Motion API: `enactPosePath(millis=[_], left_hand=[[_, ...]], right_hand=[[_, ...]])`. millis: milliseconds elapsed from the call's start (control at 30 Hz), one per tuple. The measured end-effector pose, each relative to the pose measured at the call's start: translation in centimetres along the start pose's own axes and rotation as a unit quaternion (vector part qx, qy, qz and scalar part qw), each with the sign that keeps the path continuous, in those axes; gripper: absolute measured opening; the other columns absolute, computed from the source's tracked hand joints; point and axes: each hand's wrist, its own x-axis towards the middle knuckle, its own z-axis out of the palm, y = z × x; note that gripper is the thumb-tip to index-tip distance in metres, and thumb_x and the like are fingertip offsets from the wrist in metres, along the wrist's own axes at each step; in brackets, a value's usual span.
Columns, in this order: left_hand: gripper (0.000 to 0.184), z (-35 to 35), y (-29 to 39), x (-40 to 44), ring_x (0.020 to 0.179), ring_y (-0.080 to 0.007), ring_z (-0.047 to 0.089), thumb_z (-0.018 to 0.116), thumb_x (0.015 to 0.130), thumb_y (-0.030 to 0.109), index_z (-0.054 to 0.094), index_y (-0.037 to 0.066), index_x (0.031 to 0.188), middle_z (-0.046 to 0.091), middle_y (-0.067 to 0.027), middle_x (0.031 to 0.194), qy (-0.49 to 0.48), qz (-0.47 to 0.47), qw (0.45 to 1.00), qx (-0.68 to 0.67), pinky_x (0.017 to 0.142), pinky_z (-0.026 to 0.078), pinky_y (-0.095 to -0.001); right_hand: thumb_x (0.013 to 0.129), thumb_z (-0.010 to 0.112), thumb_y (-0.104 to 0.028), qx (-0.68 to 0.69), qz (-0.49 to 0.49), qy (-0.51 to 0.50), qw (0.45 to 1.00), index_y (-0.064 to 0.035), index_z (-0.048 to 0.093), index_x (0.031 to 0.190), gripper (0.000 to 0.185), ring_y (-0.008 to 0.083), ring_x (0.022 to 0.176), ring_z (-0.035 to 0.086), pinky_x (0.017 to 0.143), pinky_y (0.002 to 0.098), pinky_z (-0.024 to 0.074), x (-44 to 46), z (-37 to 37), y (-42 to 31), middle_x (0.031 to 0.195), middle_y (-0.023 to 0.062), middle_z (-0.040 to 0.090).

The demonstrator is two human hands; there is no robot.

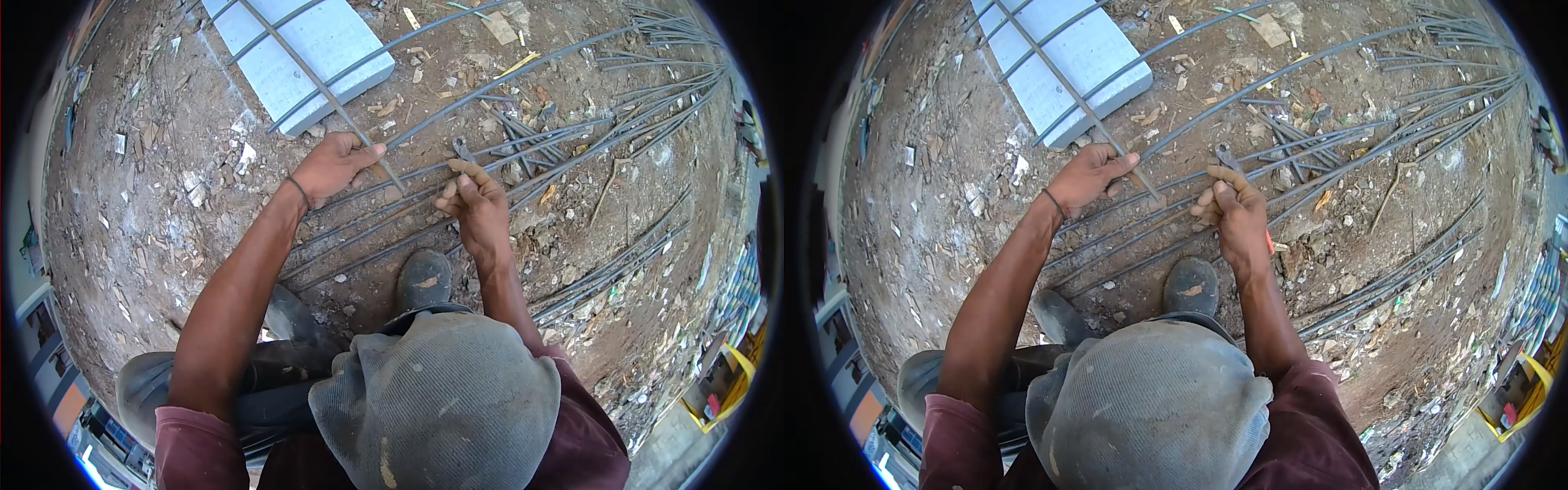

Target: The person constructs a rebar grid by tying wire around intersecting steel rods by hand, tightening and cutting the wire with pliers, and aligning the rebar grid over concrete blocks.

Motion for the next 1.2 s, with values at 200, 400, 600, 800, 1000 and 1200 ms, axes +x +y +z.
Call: enactPosePath(millis=[200, 400, 600, 800, 1000, 1200], left_hand=[[0.045, 0.0, -0.8, 0.2, 0.055, -0.0071, 0.05, 0.067, 0.1, 0.044, 0.069, 0.0, 0.091, 0.06, -0.0019, 0.065, -0.004, -0.019, 0.999, -0.025, 0.05, 0.038, -0.0244], [0.042, -0.1, -1.4, 0.3, 0.059, -0.0091, 0.059, 0.07, 0.098, 0.042, 0.07, 0.0, 0.095, 0.067, -0.0035, 0.074, -0.004, -0.025, 0.998, -0.059, 0.052, 0.045, -0.0255], [0.053, -0.4, -1.0, -0.1, 0.062, -0.0111, 0.063, 0.073, 0.095, 0.047, 0.062, -0.004, 0.104, 0.068, -0.0095, 0.08, 0.017, 0.005, 0.999, -0.043, 0.053, 0.048, -0.0258], [0.069, 0.4, -2.3, 0.8, 0.064, -0.0142, 0.066, 0.08, 0.089, 0.046, 0.051, -0.011, 0.113, 0.067, -0.0153, 0.089, 0.087, -0.001, 0.995, -0.049, 0.053, 0.052, -0.027], [0.061, 0.1, -1.8, 0.7, 0.06, -0.0119, 0.062, 0.081, 0.089, 0.046, 0.062, -0.009, 0.107, 0.068, -0.01, 0.081, 0.06, 0.003, 0.997, -0.053, 0.053, 0.05, -0.0264], [0.049, -0.1, -1.3, 0.0, 0.057, -0.0092, 0.058, 0.08, 0.089, 0.047, 0.076, -0.002, 0.084, 0.067, -0.0043, 0.067, 0.039, -0.005, 0.998, -0.057, 0.051, 0.046, -0.0273]], right_hand=[[0.103, 0.058, -0.008, -0.133, -0.103, -0.096, 0.981, -0.0001, 0.066, 0.108, 0.013, 0.0059, 0.044, 0.043, 0.039, 0.0211, 0.0325, -1.9, -7.0, -7.0, 0.073, 0.0053, 0.066], [0.099, 0.061, -0.006, -0.292, -0.014, -0.186, 0.938, -0.0011, 0.068, 0.109, 0.012, 0.005, 0.055, 0.051, 0.045, 0.0221, 0.0372, -3.1, -0.7, -11.6, 0.084, 0.0071, 0.073], [0.1, 0.063, -0.008, -0.187, 0.269, -0.122, 0.937, -0.0025, 0.065, 0.099, 0.006, 0.0116, 0.05, 0.054, 0.044, 0.0259, 0.04, -5.2, -0.8, 1.6, 0.078, 0.0093, 0.071], [0.101, 0.062, -0.008, -0.016, 0.142, -0.027, 0.989, -0.0046, 0.061, 0.094, 0.007, 0.0113, 0.048, 0.051, 0.042, 0.0269, 0.0384, -1.8, 2.3, 8.7, 0.078, 0.0096, 0.069], [0.102, 0.062, -0.012, 0.131, 0.118, -0.087, 0.98, -0.0038, 0.063, 0.11, 0.012, 0.0092, 0.059, 0.051, 0.051, 0.0223, 0.0379, -0.3, 6.9, 7.7, 0.087, 0.0043, 0.068], [0.103, 0.06, -0.012, 0.296, 0.165, -0.167, 0.926, -0.0047, 0.062, 0.121, 0.02, 0.0083, 0.065, 0.046, 0.057, 0.0229, 0.0373, -0.1, 7.4, 8.0, 0.093, 0.0006, 0.062]])
